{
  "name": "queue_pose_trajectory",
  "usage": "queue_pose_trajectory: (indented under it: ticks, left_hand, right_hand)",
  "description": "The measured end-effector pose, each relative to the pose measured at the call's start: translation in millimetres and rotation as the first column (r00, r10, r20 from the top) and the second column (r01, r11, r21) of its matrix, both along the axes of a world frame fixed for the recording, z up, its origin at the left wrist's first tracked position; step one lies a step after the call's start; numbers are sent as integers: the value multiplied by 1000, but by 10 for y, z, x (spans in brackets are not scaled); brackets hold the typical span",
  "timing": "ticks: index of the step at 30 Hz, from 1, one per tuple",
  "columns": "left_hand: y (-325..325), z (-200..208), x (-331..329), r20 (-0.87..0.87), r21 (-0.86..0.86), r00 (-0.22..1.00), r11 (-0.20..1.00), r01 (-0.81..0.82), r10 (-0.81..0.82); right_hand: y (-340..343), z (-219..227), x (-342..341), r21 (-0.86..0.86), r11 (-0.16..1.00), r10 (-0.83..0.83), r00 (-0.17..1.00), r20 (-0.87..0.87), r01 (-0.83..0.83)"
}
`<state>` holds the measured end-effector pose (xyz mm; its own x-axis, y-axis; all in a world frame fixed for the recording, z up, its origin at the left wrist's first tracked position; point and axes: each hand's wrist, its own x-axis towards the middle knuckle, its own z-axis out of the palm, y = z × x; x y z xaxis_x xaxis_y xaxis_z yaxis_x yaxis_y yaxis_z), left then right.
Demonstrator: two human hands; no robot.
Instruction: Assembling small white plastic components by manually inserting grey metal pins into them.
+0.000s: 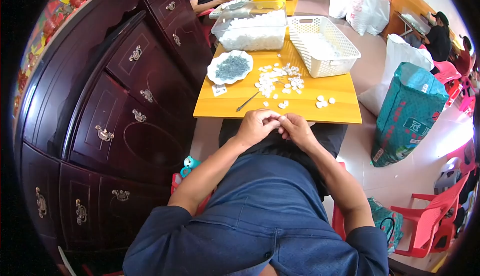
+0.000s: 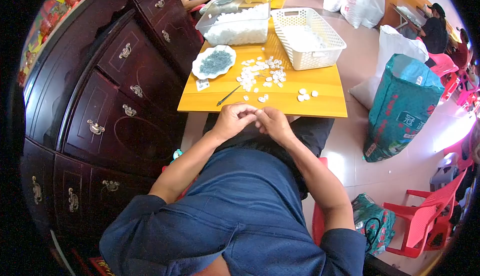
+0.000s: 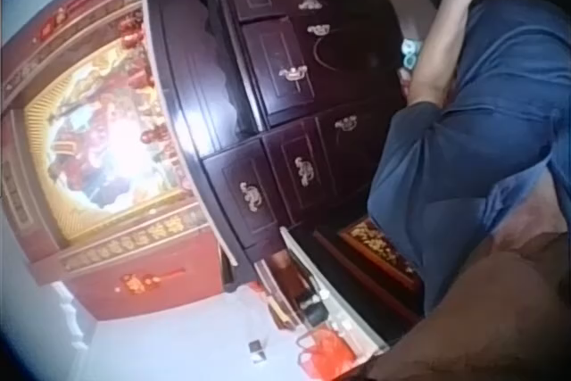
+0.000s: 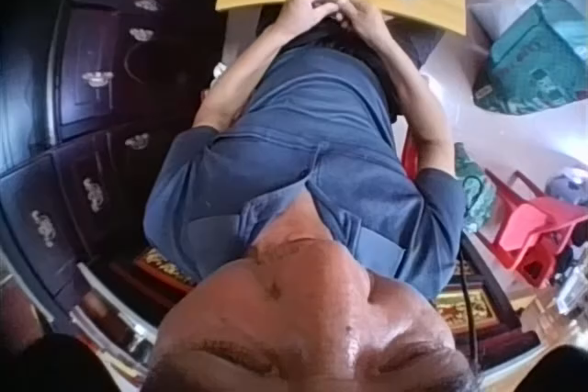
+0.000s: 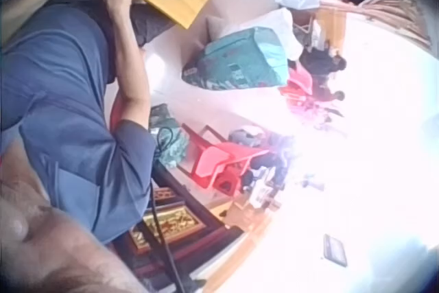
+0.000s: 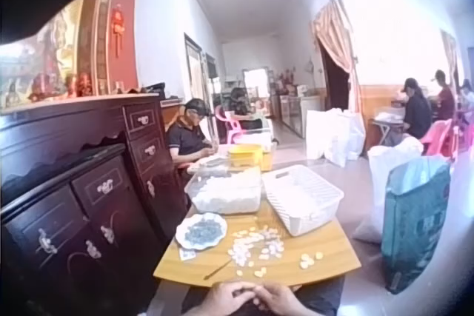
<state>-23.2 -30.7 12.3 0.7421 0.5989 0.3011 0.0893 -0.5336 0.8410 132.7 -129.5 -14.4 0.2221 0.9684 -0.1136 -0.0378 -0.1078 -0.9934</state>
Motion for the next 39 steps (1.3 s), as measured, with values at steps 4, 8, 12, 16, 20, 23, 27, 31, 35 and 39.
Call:
queue_pose_trajectory:
  ticks: [4, 8, 12, 16, 20, 23, 27, 31, 35, 39]
  left_hand:
    - [-3, 3, -77, 52, 1, 998, 1000, -18, 18]
    - [40, -40, -114, 35, 3, 998, 998, -61, 61]
    - [95, -75, -116, 83, -15, 993, 997, -82, 83]
    - [183, -93, -149, 87, -44, 988, 992, -122, 126]
    - [319, -177, -193, 150, -67, 973, 984, -168, 176]
    - [395, -206, -219, 192, -53, 962, 981, -185, 192]
    - [443, -201, -257, 217, -58, 956, 980, -189, 197]
    - [452, -168, -269, 207, -41, 959, 981, -189, 194]
    - [443, -131, -254, 202, -31, 958, 979, -203, 205]
    - [370, -118, -230, 190, -8, 958, 976, -218, 216]
  right_hand:
    - [-1, 12, -49, -4, 1000, 10, 1000, -13, -10]
    - [10, 74, -85, -36, 999, 5, 1000, 8, -5]
    - [101, 73, -68, -18, 1000, 14, 999, 36, -13]
    - [269, 180, -35, -51, 998, 43, 993, 107, -38]
    - [497, 316, -39, 188, 981, -158, 706, 690, 36]
    - [680, 284, -51, 141, 990, -132, 402, 906, 9]
    - [820, 251, -93, 114, 993, -113, 260, 959, 13]
    - [935, 222, -87, 67, 997, -72, 222, 972, 31]
    - [961, 182, -71, 55, 998, -60, 219, 974, 26]
    - [745, 249, -51, 137, 990, -119, 308, 944, -38]
